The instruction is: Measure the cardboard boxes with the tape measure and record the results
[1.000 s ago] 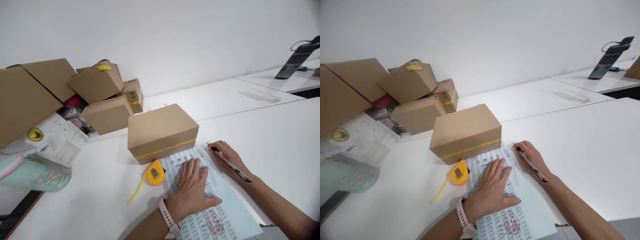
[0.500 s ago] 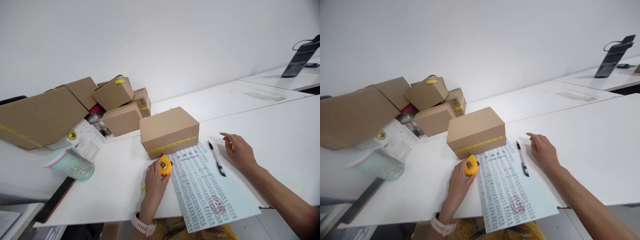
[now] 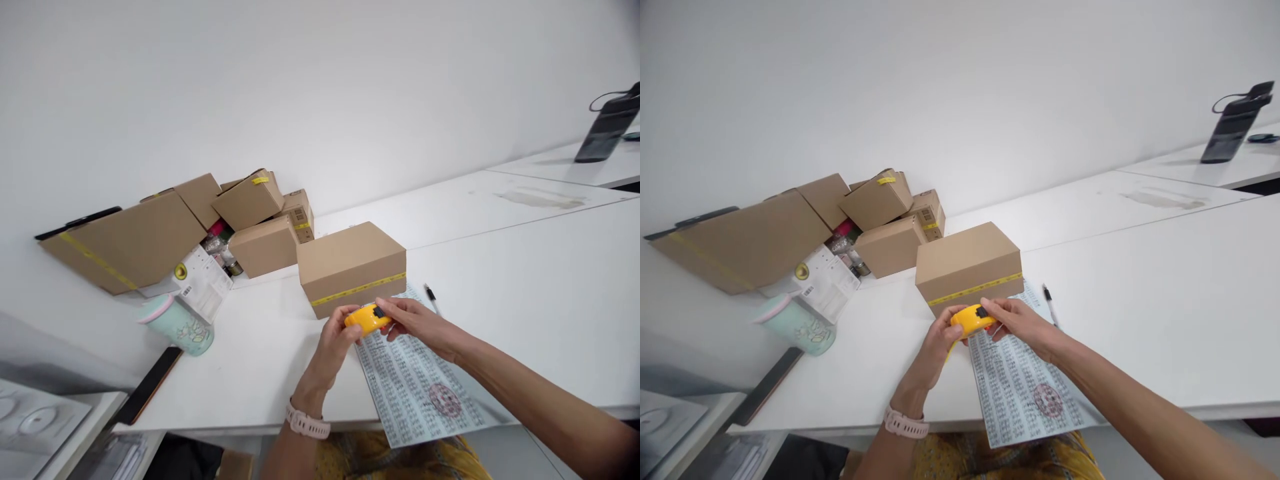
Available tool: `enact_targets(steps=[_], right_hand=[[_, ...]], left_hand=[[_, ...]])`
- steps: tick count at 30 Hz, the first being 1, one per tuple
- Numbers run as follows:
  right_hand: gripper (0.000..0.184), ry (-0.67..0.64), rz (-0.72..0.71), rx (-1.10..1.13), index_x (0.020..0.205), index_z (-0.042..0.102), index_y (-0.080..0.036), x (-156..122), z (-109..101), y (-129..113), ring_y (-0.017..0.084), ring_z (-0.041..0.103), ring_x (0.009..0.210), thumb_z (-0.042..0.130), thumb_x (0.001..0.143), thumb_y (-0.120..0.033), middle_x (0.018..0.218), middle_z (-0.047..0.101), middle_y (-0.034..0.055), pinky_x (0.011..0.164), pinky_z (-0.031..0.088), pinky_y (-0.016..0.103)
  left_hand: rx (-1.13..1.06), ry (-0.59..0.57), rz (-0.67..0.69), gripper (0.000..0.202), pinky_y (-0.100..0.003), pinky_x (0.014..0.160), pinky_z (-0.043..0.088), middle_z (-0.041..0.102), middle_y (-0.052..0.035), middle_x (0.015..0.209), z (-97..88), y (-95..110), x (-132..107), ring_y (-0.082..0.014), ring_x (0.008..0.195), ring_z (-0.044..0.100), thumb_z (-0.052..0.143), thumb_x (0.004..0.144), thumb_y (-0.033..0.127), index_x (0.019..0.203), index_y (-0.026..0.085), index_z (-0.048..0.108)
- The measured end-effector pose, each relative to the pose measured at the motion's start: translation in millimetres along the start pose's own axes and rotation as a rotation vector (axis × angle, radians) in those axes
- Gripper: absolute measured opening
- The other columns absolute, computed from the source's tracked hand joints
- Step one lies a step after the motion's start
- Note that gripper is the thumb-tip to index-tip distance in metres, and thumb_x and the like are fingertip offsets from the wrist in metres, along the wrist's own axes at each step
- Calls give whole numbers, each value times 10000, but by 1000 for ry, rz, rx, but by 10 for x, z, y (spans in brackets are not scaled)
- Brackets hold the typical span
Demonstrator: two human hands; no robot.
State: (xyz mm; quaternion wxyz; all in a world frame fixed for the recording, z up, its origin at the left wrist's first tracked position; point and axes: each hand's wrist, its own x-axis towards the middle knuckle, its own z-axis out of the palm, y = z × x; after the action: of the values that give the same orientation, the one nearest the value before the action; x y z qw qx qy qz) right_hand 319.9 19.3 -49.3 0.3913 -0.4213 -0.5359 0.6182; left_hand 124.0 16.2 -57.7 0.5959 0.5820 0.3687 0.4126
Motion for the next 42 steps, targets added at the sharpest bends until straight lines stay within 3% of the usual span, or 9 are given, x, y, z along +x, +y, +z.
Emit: enact_targets(steps=[6, 10, 15, 18, 20, 24, 30, 37, 42], right_hand=[[547, 74, -64, -186, 694, 636, -180, 252, 18, -395, 122, 491, 592, 600, 778, -720, 654, 567, 23, 554, 460, 271], [460, 100, -119, -123, 642, 567, -193, 575, -244, -756, 89, 415, 517, 751, 701, -610, 575, 488, -21, 481, 383, 240], [282, 386, -203, -9, 678, 577, -182, 1063, -1024, -1000, 95, 401, 538, 780, 747, -366, 618, 485, 3, 443, 358, 240], [257, 537, -122, -72, 658, 556, -187, 1250, -1398, -871, 94, 387, 530, 738, 788, -315, 607, 473, -1, 450, 366, 245], [282, 565, -96, -114, 635, 546, -190, 1324, -1495, -726, 99, 396, 531, 747, 778, -326, 595, 480, 0, 470, 387, 257], [292, 580, -63, -186, 645, 568, -188, 1441, -1402, -514, 125, 474, 572, 783, 724, -370, 625, 553, 22, 536, 437, 287], [333, 615, 38, -460, 744, 622, -198, 1532, -1134, -457, 218, 613, 737, 734, 722, -511, 846, 687, 97, 555, 451, 310], [367, 585, 72, -349, 746, 631, -205, 1507, -1109, -377, 259, 655, 757, 717, 704, -559, 886, 716, 129, 551, 477, 333], [358, 591, 98, -345, 740, 624, -207, 1496, -1109, -390, 258, 645, 719, 708, 715, -554, 855, 709, 139, 536, 465, 342]], left_hand=[[98, 51, 73, 447, -309, 768, 441, 664, -66, 949, -62, 400, 195, -196, 860, 596, 674, 818, 517, 1067, 153, 599], [112, 123, 114, 452, -278, 742, 447, 691, -65, 993, -273, 763, 452, -197, 884, 616, 723, 781, 500, 1056, 158, 618], [164, 336, 80, 468, -213, 560, 370, 696, -58, 960, -924, 1052, 730, -142, 764, 581, 721, 736, 499, 1046, 158, 643], [174, 429, 10, 450, -207, 489, 316, 679, -41, 854, -1389, 1051, 775, -113, 628, 512, 688, 722, 505, 1002, 156, 655], [182, 463, -56, 446, -206, 458, 284, 662, -30, 789, -1631, 1002, 755, -99, 550, 462, 683, 704, 502, 982, 153, 656], [193, 454, -148, 460, -204, 441, 267, 661, -31, 777, -1861, 876, 690, -90, 508, 449, 692, 691, 505, 986, 154, 662], [180, 394, -157, 443, -197, 459, 316, 654, -28, 788, -1811, 740, 771, -85, 529, 471, 692, 715, 521, 971, 161, 673], [136, 338, -156, 489, -215, 493, 394, 690, -65, 857, -1768, 765, 833, -137, 602, 594, 719, 699, 514, 1030, 159, 662], [140, 329, -135, 432, -208, 485, 391, 688, -51, 818, -1832, 785, 885, -122, 570, 580, 730, 712, 472, 1002, 157, 670]])
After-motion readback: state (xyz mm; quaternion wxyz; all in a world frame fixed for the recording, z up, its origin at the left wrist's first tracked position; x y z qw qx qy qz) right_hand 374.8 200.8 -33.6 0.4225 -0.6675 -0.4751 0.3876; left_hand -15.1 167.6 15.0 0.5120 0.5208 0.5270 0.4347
